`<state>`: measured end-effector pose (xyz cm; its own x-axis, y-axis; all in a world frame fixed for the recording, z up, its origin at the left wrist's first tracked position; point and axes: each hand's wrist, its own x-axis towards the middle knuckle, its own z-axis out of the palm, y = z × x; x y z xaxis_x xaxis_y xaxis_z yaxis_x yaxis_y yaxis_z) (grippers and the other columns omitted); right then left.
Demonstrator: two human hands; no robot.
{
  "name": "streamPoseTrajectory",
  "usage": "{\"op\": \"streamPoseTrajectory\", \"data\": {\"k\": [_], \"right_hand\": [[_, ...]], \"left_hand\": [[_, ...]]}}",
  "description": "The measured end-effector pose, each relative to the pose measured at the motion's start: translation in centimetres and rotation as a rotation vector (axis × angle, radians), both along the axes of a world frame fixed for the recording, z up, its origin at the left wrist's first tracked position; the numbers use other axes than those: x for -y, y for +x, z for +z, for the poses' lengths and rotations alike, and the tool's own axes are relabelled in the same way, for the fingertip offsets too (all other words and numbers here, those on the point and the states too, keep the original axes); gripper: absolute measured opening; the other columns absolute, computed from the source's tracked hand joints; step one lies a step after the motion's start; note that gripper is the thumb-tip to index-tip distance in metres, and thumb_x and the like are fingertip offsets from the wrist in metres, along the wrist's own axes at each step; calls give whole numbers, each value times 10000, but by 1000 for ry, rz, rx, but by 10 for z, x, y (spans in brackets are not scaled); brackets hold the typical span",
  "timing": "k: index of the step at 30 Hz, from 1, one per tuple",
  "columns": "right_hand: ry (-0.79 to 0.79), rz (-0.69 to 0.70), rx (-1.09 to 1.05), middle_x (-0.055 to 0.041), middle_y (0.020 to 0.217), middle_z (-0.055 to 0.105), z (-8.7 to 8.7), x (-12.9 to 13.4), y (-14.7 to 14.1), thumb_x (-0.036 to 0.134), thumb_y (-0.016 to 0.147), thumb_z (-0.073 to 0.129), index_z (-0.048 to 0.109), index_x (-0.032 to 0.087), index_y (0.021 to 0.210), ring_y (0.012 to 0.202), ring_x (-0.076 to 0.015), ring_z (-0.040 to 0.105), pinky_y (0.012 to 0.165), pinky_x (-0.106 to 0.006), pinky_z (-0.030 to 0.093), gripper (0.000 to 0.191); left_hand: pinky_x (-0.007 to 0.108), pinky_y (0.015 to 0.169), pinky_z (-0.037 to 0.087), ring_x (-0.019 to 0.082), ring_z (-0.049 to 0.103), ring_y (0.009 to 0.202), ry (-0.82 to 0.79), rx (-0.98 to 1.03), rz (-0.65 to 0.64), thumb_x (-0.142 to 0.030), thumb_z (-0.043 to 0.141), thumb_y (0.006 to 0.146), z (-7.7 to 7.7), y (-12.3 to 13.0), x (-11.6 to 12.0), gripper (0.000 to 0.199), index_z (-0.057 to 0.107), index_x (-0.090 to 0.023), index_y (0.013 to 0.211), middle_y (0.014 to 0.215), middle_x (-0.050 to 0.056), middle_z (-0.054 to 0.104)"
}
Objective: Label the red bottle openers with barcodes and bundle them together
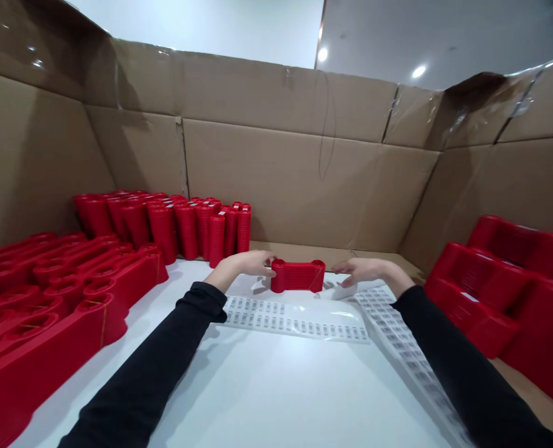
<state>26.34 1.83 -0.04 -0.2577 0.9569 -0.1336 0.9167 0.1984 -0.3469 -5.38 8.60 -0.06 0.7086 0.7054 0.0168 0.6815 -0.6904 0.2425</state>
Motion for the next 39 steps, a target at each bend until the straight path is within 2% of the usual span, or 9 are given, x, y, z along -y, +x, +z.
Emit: {"op": "streamPoseTrajectory", "data": {"k": [4,8,11,15,20,25,28,31,39], "right_hand": [[25,-146,91,-87,1063,686,-27,14,14,76,520,692,690,222,1052,934,-255,636,757,-295,467,552],[139,-236,135,-62,853,715,-41,11,10,23,591,571,725,218,842,780,-218,649,656,-273,443,353],[293,-283,130,-80,865,706,-26,14,21,75,688,532,713,192,825,816,-220,633,692,-276,425,255],[540,-371,116,-110,1053,658,8,23,35,172,818,449,662,186,1034,968,-251,579,797,-318,402,304],[697,-335,70,-133,1151,602,29,-10,4,159,855,406,624,179,1127,1119,-285,475,942,-389,333,349],[636,-246,-24,-168,1265,536,26,-47,-34,18,759,439,521,103,1266,1139,-231,496,943,-314,360,520],[535,-197,-81,-122,1058,666,14,-36,-41,91,797,440,647,121,1081,938,-184,606,802,-254,434,352],[418,-160,-109,-68,774,705,2,-15,-45,230,792,507,708,141,818,701,-163,623,616,-228,432,221],[320,-173,-170,-43,571,614,2,-8,-49,258,679,597,673,144,596,580,-155,538,524,-247,340,160]], "left_hand": [[262,812,446,216,580,1044,-105,142,-62,-447,574,754,-4,14,7,699,352,-179,1360,1249,117,566],[273,779,441,223,595,983,-73,107,-90,-395,525,780,-8,26,11,476,510,-189,1208,1175,97,610],[270,710,443,218,614,896,-75,45,-57,-349,518,759,-6,20,6,408,550,-186,1133,1087,86,646],[263,672,440,209,619,848,-90,26,-26,-302,515,735,-1,4,-3,400,555,-171,1112,1041,82,658],[243,660,438,187,617,834,-74,32,-50,-275,497,743,-5,8,-2,340,561,-176,1062,1013,61,659],[262,677,440,199,611,828,19,39,-98,-334,489,788,-8,23,8,304,576,-167,1027,994,78,651],[284,739,435,220,593,896,101,75,-110,-428,460,834,-8,31,13,361,573,-167,1055,1049,99,629],[310,780,423,247,567,968,181,106,-93,-471,436,858,-12,39,18,410,549,-175,1117,1113,115,604],[336,746,420,266,586,889,295,61,-49,-442,364,911,-27,56,26,383,610,-152,960,970,137,647]]}}
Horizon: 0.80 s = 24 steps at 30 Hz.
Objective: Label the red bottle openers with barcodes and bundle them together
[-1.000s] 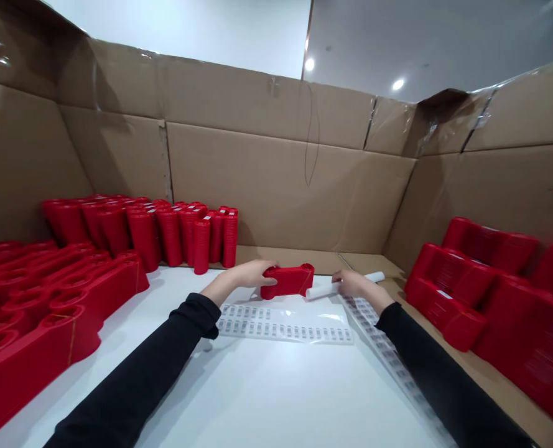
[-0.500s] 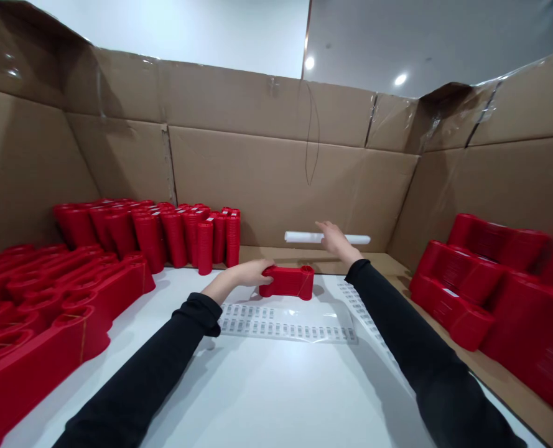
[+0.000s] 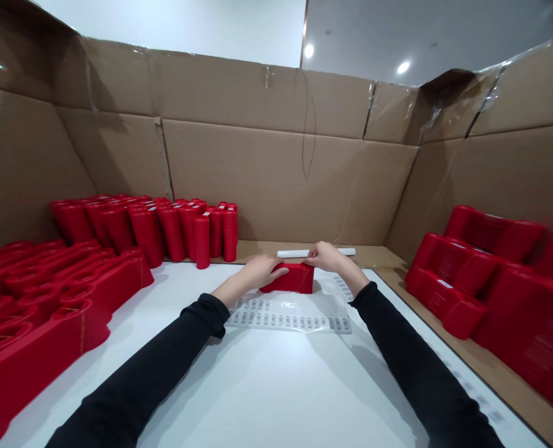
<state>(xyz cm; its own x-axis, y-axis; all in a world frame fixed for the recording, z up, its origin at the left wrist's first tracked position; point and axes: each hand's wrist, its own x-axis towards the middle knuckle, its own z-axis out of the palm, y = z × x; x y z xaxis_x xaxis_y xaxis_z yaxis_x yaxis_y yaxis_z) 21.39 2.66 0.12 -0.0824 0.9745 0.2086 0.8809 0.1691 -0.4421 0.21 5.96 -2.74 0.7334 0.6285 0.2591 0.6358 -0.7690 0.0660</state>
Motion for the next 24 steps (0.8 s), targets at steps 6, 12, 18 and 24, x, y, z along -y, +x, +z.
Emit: {"op": "streamPoseTrajectory", "data": {"k": [6,12,18,24], "right_hand": [[-119,3,-191,2,471,503,-6,3,1,212,631,584,570,145,470,538,-137,498,496,-238,332,175],[-237,-13,-536,-33,702,627,-10,2,9,250,729,510,576,154,649,660,-121,574,579,-203,447,141],[-330,-101,-730,-53,804,630,-21,-11,36,238,879,446,583,133,777,682,-101,589,636,-225,491,201],[-413,-188,-725,-73,1082,589,-46,-6,41,332,886,538,549,150,1133,885,-177,599,746,-369,519,307]], "left_hand": [[347,767,420,262,582,886,27,-4,17,-441,318,931,-2,4,4,421,614,-143,928,951,140,641],[340,773,416,255,581,882,31,-5,13,-453,315,931,-2,2,2,430,619,-150,933,957,132,641],[337,752,416,256,578,877,33,-4,29,-444,312,931,-2,2,1,424,614,-146,949,960,132,640],[337,693,415,271,586,852,51,-10,40,-429,317,929,0,3,3,415,614,-138,927,928,136,646]]}}
